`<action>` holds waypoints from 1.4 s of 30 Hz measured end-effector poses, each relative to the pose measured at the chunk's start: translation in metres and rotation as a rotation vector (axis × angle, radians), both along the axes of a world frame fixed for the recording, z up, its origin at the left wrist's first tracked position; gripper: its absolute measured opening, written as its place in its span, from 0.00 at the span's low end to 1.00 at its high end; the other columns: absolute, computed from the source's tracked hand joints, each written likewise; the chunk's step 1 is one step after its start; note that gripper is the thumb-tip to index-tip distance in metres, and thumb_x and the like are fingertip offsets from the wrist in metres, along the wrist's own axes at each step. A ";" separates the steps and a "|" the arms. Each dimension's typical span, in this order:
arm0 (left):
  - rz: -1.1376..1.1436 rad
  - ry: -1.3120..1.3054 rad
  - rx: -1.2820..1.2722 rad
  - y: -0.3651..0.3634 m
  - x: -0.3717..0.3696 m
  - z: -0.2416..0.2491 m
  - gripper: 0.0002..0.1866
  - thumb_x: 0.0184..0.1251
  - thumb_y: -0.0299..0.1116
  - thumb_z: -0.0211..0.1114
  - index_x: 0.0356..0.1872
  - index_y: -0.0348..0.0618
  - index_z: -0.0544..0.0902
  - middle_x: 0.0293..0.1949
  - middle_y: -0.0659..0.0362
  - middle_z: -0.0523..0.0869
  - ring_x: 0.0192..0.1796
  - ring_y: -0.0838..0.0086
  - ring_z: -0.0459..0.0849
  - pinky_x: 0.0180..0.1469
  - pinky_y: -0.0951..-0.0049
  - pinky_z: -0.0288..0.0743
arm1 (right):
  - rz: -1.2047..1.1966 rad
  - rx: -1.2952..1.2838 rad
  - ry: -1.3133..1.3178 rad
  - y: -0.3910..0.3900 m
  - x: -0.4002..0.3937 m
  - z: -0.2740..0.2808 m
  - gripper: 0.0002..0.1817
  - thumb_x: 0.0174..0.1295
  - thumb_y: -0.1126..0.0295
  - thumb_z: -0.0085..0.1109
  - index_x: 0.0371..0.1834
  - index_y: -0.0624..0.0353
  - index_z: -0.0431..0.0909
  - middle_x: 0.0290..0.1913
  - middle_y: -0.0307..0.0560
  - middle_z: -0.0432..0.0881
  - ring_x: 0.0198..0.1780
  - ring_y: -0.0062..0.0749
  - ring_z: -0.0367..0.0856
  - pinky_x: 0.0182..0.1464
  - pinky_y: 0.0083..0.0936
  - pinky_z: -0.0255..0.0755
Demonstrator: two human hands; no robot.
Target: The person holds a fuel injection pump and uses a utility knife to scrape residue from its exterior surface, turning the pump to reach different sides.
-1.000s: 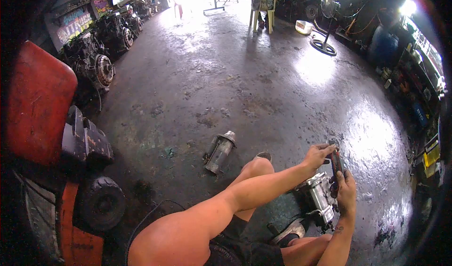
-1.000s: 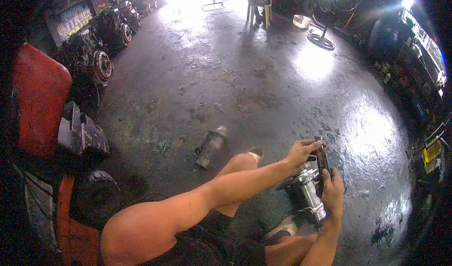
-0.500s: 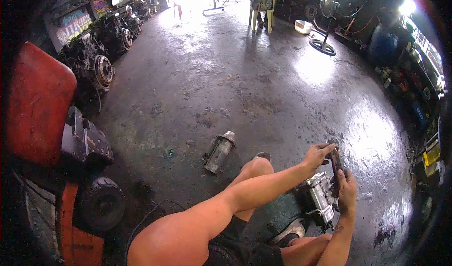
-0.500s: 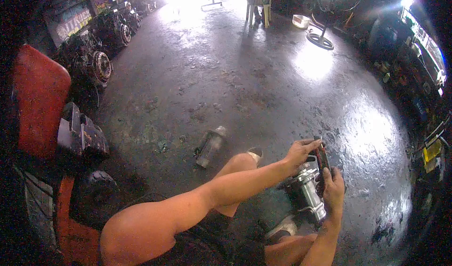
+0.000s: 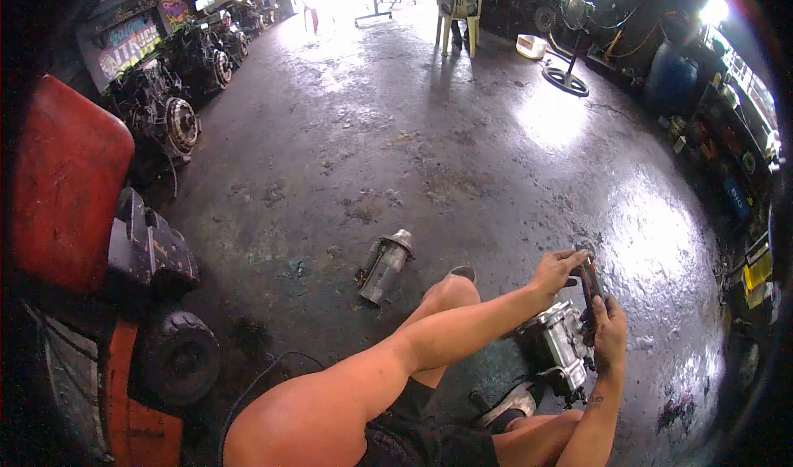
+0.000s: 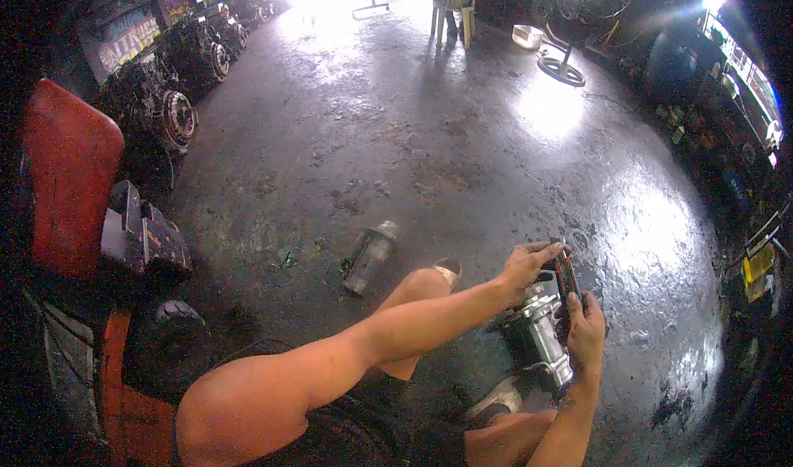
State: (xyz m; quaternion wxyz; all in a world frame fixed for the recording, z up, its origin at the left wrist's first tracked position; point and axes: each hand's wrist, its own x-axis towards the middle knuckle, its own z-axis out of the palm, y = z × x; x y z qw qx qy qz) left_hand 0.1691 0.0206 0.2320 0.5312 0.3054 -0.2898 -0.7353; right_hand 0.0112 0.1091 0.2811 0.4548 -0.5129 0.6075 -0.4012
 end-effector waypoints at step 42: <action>0.005 -0.017 -0.022 -0.001 0.001 -0.003 0.14 0.75 0.44 0.68 0.46 0.43 0.89 0.39 0.63 0.90 0.39 0.79 0.85 0.45 0.73 0.78 | -0.028 0.011 0.075 0.000 0.001 -0.001 0.15 0.78 0.59 0.57 0.42 0.61 0.78 0.29 0.33 0.75 0.28 0.15 0.68 0.29 0.21 0.64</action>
